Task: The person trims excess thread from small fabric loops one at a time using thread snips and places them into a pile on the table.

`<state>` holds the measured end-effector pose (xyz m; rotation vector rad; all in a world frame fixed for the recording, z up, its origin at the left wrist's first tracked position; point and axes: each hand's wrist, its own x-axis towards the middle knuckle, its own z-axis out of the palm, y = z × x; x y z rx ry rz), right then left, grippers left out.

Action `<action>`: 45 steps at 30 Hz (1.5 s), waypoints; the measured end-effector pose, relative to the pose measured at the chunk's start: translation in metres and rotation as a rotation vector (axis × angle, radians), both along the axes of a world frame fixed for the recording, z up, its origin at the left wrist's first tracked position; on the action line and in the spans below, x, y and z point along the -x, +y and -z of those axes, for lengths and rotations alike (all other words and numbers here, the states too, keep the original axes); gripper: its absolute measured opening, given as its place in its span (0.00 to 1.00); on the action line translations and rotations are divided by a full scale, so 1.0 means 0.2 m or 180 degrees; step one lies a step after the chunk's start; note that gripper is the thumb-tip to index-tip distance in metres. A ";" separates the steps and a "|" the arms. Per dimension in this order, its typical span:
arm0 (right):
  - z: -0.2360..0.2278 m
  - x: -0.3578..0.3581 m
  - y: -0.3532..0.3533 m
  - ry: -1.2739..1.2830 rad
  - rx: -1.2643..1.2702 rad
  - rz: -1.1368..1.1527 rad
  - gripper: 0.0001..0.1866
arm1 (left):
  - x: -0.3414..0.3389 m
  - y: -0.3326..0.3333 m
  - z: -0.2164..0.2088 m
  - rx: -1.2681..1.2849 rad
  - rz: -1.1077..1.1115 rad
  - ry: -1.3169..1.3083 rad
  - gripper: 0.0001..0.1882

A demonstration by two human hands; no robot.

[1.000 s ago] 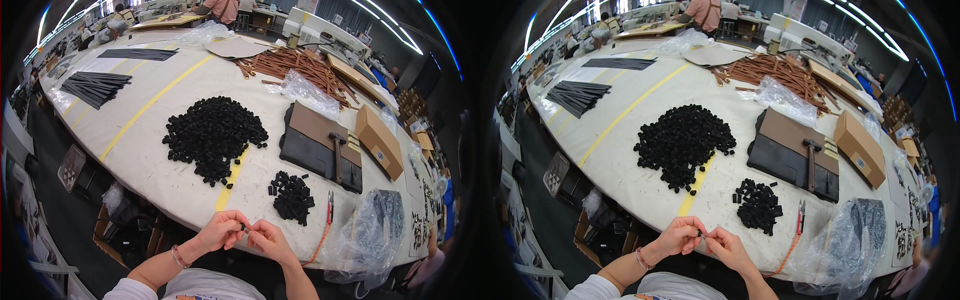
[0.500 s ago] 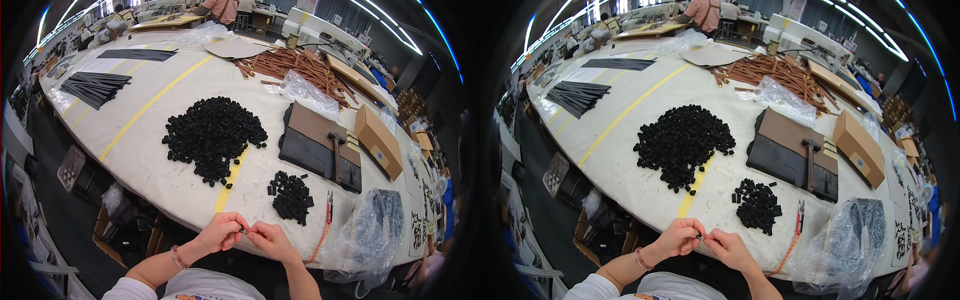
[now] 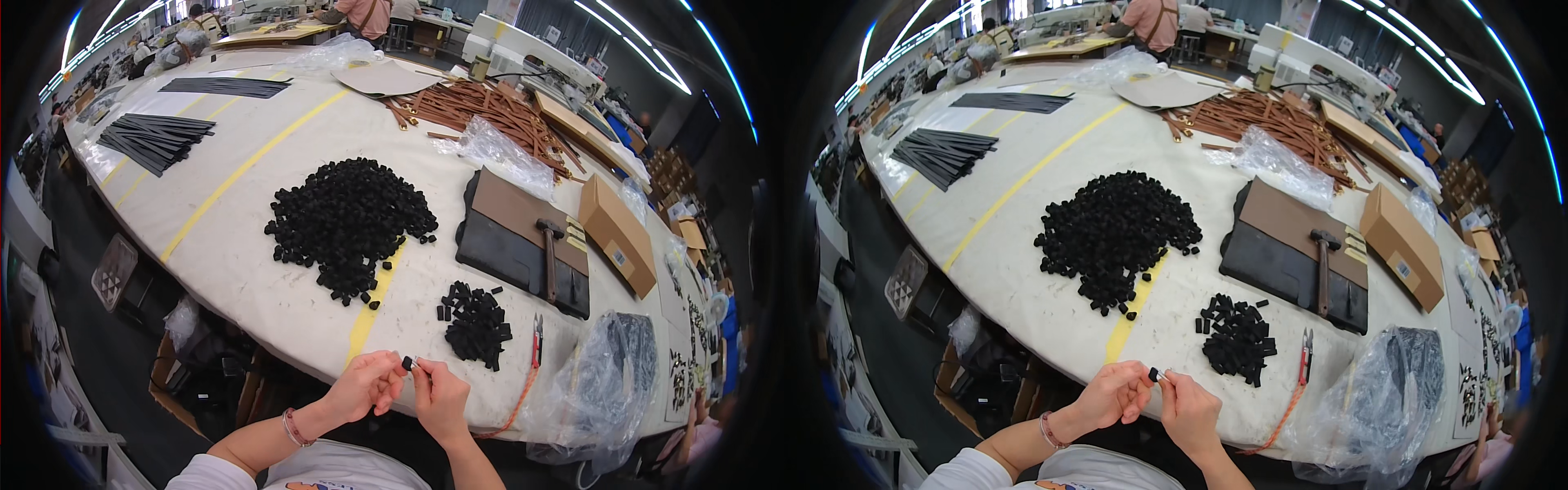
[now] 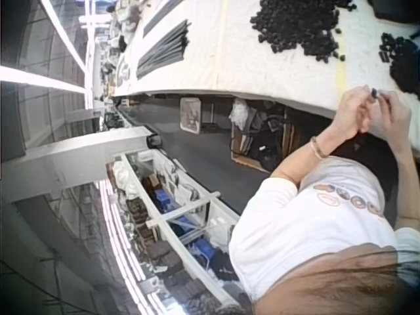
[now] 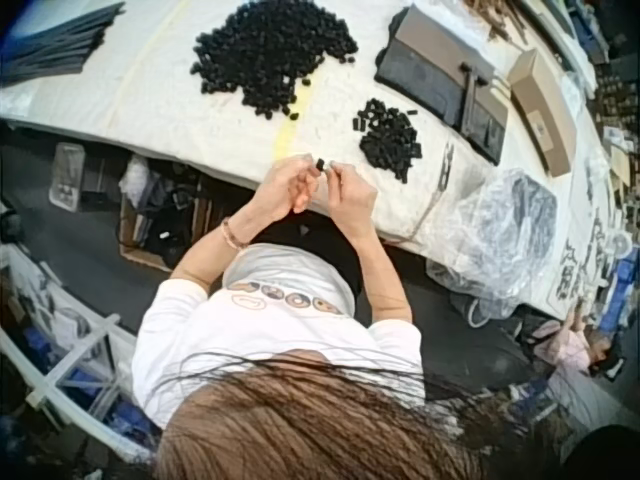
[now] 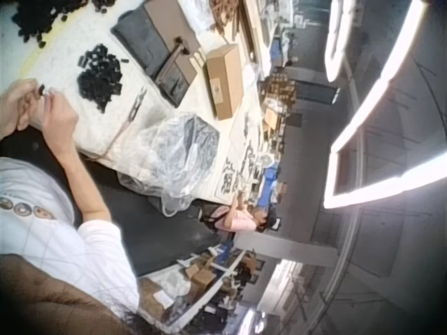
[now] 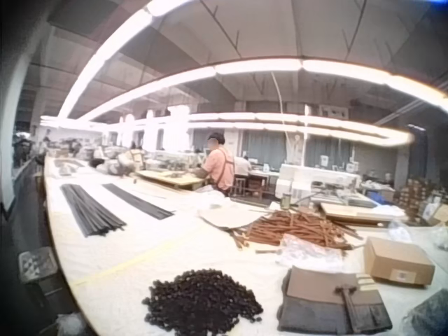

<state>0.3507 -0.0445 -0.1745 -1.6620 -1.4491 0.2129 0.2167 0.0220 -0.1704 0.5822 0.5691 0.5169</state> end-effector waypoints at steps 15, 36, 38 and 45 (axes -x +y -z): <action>-0.04 0.02 0.07 0.0561 -0.0053 -0.0251 0.08 | 0.02 0.07 -0.05 0.0641 -0.0719 -0.0124 0.07; -0.21 -0.11 0.16 -0.0775 0.0793 -0.0633 0.07 | 0.04 0.14 -0.03 -0.1572 -0.0085 0.0781 0.07; -0.19 -0.07 0.13 -0.0478 0.0784 -0.0854 0.08 | 0.02 0.11 0.00 -0.1290 -0.0014 0.0573 0.07; -0.09 -0.02 0.05 0.1362 0.0594 -0.0718 0.09 | 0.01 0.04 0.04 0.0538 -0.0270 -0.0235 0.07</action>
